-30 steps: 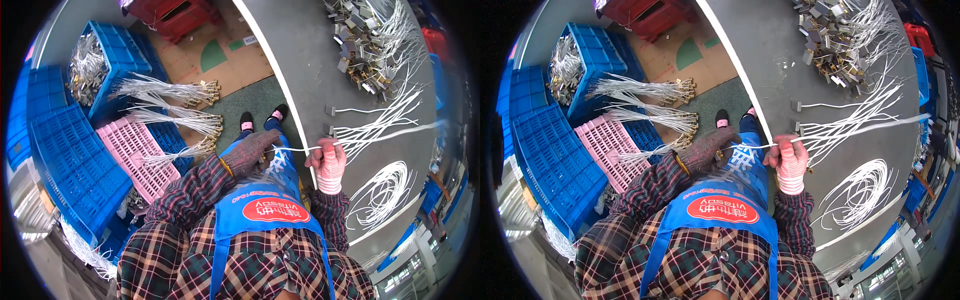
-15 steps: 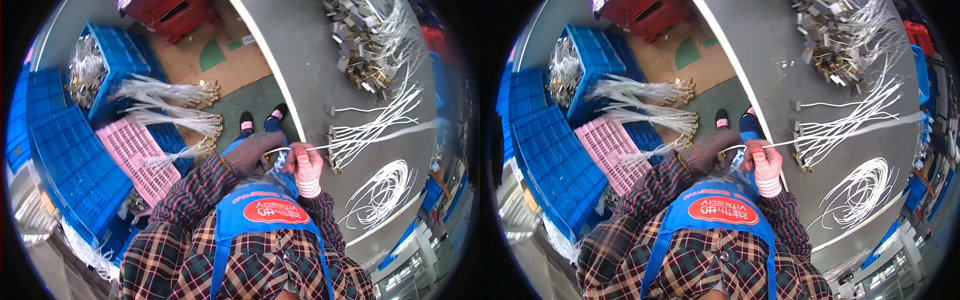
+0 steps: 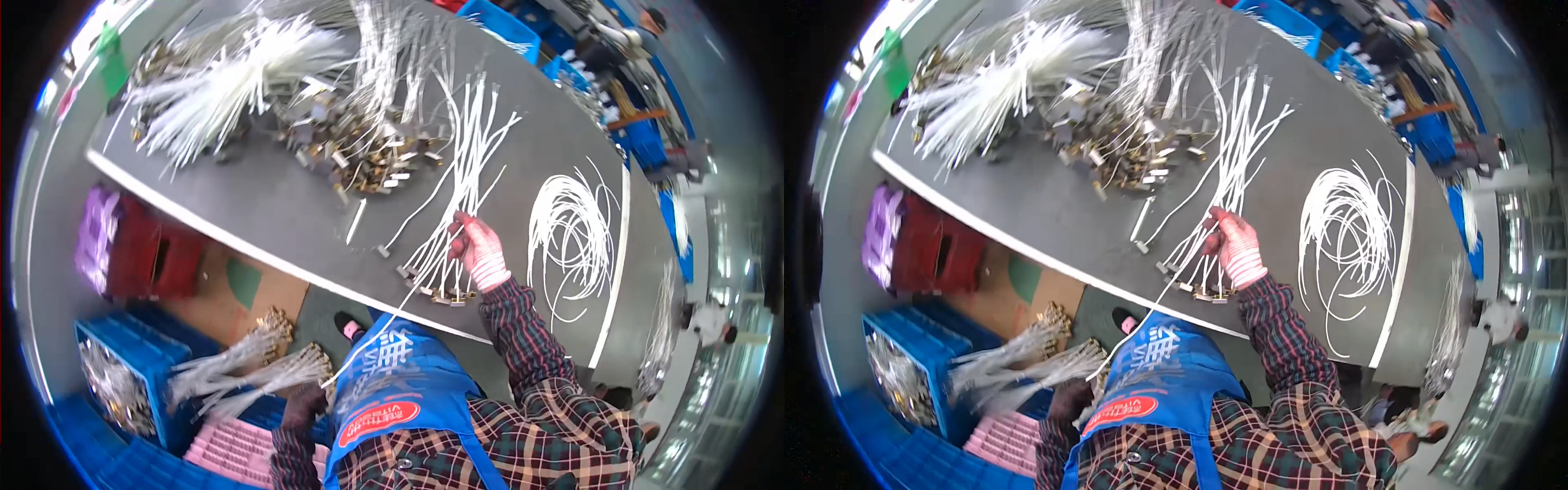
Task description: The recorder is measuring and sorting bunches of electrical wires using a tape measure at a workbench.
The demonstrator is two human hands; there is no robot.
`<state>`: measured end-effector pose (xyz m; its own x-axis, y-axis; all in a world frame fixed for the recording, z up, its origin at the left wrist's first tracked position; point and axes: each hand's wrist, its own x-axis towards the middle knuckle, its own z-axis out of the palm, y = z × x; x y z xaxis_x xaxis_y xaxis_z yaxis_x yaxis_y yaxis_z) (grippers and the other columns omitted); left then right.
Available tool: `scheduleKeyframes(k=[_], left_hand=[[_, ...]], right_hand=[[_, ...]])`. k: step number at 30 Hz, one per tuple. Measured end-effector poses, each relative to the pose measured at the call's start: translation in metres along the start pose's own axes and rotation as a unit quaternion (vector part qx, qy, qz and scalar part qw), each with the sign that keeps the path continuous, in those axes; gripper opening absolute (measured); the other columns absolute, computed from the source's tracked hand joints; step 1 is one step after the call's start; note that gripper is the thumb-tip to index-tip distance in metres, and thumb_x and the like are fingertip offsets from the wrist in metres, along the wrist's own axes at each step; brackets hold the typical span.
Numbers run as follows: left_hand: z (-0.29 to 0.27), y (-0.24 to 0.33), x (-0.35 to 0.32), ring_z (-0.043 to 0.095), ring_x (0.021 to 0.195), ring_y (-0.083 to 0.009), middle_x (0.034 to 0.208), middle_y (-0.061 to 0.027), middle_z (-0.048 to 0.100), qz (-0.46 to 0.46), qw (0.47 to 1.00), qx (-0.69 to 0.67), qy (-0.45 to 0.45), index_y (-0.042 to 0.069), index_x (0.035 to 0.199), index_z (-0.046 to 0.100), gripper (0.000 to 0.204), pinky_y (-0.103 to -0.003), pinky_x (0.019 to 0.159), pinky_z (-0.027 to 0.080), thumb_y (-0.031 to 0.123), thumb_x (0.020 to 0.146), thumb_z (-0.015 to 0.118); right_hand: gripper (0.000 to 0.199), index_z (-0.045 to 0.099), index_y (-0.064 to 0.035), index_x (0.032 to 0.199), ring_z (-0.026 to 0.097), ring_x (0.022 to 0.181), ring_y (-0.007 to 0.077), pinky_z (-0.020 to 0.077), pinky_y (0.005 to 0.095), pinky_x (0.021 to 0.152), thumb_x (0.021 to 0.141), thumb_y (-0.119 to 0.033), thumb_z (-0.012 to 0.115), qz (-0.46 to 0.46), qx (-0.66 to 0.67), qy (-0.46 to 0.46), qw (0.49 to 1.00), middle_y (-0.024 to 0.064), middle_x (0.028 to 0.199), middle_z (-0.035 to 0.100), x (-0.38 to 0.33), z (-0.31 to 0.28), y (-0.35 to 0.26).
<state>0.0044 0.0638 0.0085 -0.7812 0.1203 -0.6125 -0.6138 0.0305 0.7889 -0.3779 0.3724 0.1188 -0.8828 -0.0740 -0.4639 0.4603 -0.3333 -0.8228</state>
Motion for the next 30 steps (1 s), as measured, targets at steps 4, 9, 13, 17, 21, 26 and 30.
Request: scheduleKeyframes(k=[4, 9, 13, 17, 21, 26, 30], left_hand=[[-0.004, -0.018, -0.012, 0.049, 0.053, -0.0147, 0.061, -0.0055, 0.054, -0.071, 0.98, -0.182, 0.02, 0.003, 0.071, 0.058, 0.025, -0.027, 0.051, 0.04, 0.027, 0.077, 0.061], [-0.01, 0.034, -0.013, 0.048, 0.048, -0.0143, 0.057, -0.005, 0.053, -0.153, 0.948, -0.278, 0.038, 0.004, 0.067, 0.057, 0.023, -0.026, 0.047, 0.037, 0.025, 0.076, 0.063], [-0.018, 0.032, -0.003, 0.048, 0.049, -0.014, 0.059, -0.0054, 0.055, -0.166, 0.946, -0.279, 0.01, 0.004, 0.071, 0.058, 0.021, -0.026, 0.047, 0.038, 0.024, 0.074, 0.064], [-0.015, 0.067, 0.009, 0.048, 0.051, -0.0129, 0.06, -0.0045, 0.055, -0.223, 0.944, -0.223, 0.091, 0.004, 0.074, 0.059, 0.021, -0.025, 0.047, 0.037, 0.025, 0.076, 0.063], [-0.025, 0.07, 0.04, 0.046, 0.049, -0.0111, 0.06, -0.0029, 0.055, -0.248, 0.955, -0.165, 0.002, 0.006, 0.073, 0.059, 0.021, -0.025, 0.045, 0.035, 0.026, 0.075, 0.062], [-0.011, 0.132, 0.09, 0.042, 0.049, -0.0111, 0.056, -0.0025, 0.048, -0.127, 0.968, -0.214, -0.032, 0.007, 0.065, 0.05, 0.026, -0.026, 0.046, 0.032, 0.028, 0.076, 0.062], [0.013, 0.176, 0.129, 0.048, 0.053, -0.0111, 0.061, -0.0037, 0.054, -0.059, 0.965, -0.254, -0.036, 0.007, 0.069, 0.056, 0.02, -0.025, 0.05, 0.038, 0.023, 0.076, 0.065]], right_hand=[[0.032, 0.058, -0.0027, 0.108, 0.052, 0.048, 0.0139, 0.0493, 0.0339, 0.042, 0.087, -0.027, 0.059, -0.049, 0.004, 0.025, 0.998, 0.0118, 0.084, 0.061, 0.024, -0.025, -0.028], [0.031, 0.057, -0.0043, 0.108, 0.054, 0.052, 0.0159, 0.0481, 0.0365, 0.043, 0.088, -0.027, 0.057, -0.065, 0.016, 0.081, 0.994, 0.0103, 0.085, 0.061, 0.044, -0.06, -0.052], [0.023, 0.061, -0.0049, 0.098, 0.053, 0.049, 0.0135, 0.0487, 0.0352, 0.044, 0.085, -0.024, 0.062, -0.039, 0.005, 0.084, 0.996, 0.0094, 0.08, 0.063, 0.049, -0.084, -0.068], [0.017, 0.06, -0.0018, 0.093, 0.053, 0.05, 0.0134, 0.0484, 0.0332, 0.043, 0.085, -0.017, 0.06, -0.052, -0.045, 0.101, 0.992, 0.0104, 0.074, 0.062, 0.059, -0.1, -0.081], [0.018, 0.06, -0.0006, 0.091, 0.051, 0.05, 0.0147, 0.0479, 0.0337, 0.043, 0.083, -0.017, 0.06, -0.106, -0.093, 0.139, 0.98, 0.0082, 0.07, 0.059, 0.07, -0.111, -0.114], [0.029, 0.061, -0.0029, 0.1, 0.055, 0.065, 0.0165, 0.0484, 0.0321, 0.061, 0.086, -0.028, 0.057, -0.208, -0.066, 0.199, 0.956, 0.0104, 0.091, 0.062, 0.054, -0.139, -0.188], [0.031, 0.061, -0.0012, 0.097, 0.059, 0.056, 0.0174, 0.0495, 0.0313, 0.049, 0.082, -0.029, 0.06, -0.042, -0.311, 0.321, 0.894, 0.0093, 0.079, 0.063, 0.011, -0.231, -0.15]])
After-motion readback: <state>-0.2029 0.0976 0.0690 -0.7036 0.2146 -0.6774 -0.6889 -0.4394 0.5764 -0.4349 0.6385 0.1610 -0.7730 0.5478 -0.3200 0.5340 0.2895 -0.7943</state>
